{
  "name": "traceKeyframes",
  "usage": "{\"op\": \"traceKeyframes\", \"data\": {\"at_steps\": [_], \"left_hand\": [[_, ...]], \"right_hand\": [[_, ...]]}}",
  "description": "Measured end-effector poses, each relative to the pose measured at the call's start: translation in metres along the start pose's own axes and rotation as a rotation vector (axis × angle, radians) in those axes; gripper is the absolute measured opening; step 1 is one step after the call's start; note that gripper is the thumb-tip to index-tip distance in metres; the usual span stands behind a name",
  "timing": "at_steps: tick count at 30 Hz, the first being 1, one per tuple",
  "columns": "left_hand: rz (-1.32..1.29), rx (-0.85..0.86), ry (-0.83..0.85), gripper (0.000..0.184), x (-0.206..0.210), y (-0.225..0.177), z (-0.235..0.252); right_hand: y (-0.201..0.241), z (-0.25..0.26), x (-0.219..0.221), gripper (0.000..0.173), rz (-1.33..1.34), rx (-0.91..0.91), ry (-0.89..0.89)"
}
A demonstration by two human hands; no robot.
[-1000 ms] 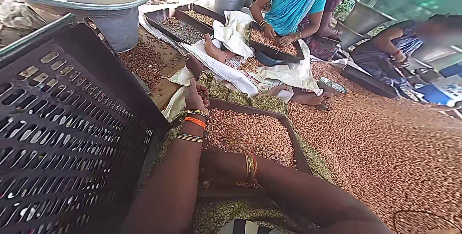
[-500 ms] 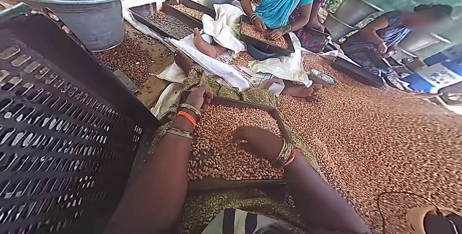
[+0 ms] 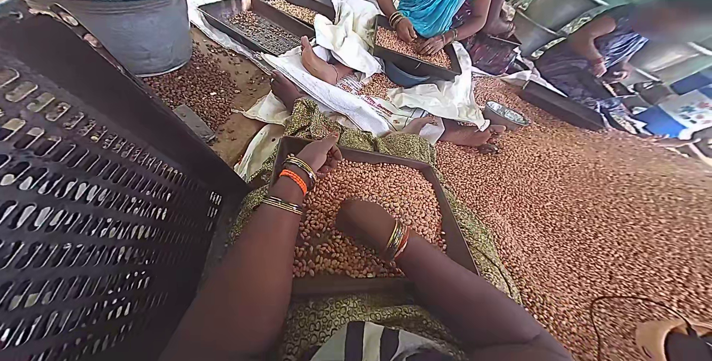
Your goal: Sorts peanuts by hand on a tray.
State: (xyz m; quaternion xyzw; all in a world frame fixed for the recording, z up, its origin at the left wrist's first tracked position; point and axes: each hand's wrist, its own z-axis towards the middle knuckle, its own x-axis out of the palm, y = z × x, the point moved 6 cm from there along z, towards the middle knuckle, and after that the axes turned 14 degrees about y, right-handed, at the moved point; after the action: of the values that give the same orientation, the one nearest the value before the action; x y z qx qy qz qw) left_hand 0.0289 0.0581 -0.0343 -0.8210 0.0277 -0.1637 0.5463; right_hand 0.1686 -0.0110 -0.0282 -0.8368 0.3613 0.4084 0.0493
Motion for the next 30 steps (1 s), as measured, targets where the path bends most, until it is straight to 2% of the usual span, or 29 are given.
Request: {"op": "traceKeyframes", "data": {"at_steps": [9, 12, 14, 18, 20, 21, 23, 25, 27, 28, 30], "left_hand": [[0.099, -0.114, 0.082, 0.061, 0.009, -0.001, -0.002], [0.135, -0.119, 0.061, 0.059, 0.013, -0.007, -0.008], [0.143, -0.124, 0.07, 0.06, 0.014, -0.006, -0.008], [0.014, -0.107, 0.146, 0.073, 0.024, -0.008, -0.016], [-0.092, -0.048, 0.205, 0.081, 0.023, -0.009, -0.016], [-0.143, -0.025, 0.199, 0.08, 0.02, -0.01, -0.016], [-0.246, 0.023, 0.129, 0.068, 0.011, -0.009, -0.012], [-0.28, 0.042, 0.013, 0.058, 0.001, -0.005, -0.005], [-0.249, 0.038, -0.057, 0.056, -0.002, -0.004, -0.003], [-0.225, 0.028, -0.06, 0.056, -0.001, -0.004, -0.003], [-0.161, -0.001, -0.043, 0.056, 0.001, -0.003, -0.003]], "right_hand": [[-0.001, 0.003, 0.004, 0.021, 0.024, 0.01, 0.016], [-0.003, -0.007, -0.016, 0.024, 0.011, 0.038, -0.031], [0.002, -0.026, -0.045, 0.025, 0.05, 0.025, -0.184], [0.006, -0.059, -0.093, 0.012, 0.175, -0.086, -0.797], [0.001, -0.062, -0.096, 0.012, 0.195, -0.09, -0.947], [-0.001, -0.059, -0.092, 0.01, 0.204, -0.092, -0.945], [0.001, -0.047, -0.074, 0.014, 0.205, -0.137, -0.748], [0.011, -0.028, -0.047, 0.017, 0.113, -0.191, -0.391], [0.02, -0.009, -0.022, 0.018, 0.001, -0.158, -0.112], [0.022, -0.002, -0.013, 0.018, -0.029, -0.112, -0.018], [0.023, 0.008, -0.005, 0.02, -0.056, -0.057, 0.05]]}}
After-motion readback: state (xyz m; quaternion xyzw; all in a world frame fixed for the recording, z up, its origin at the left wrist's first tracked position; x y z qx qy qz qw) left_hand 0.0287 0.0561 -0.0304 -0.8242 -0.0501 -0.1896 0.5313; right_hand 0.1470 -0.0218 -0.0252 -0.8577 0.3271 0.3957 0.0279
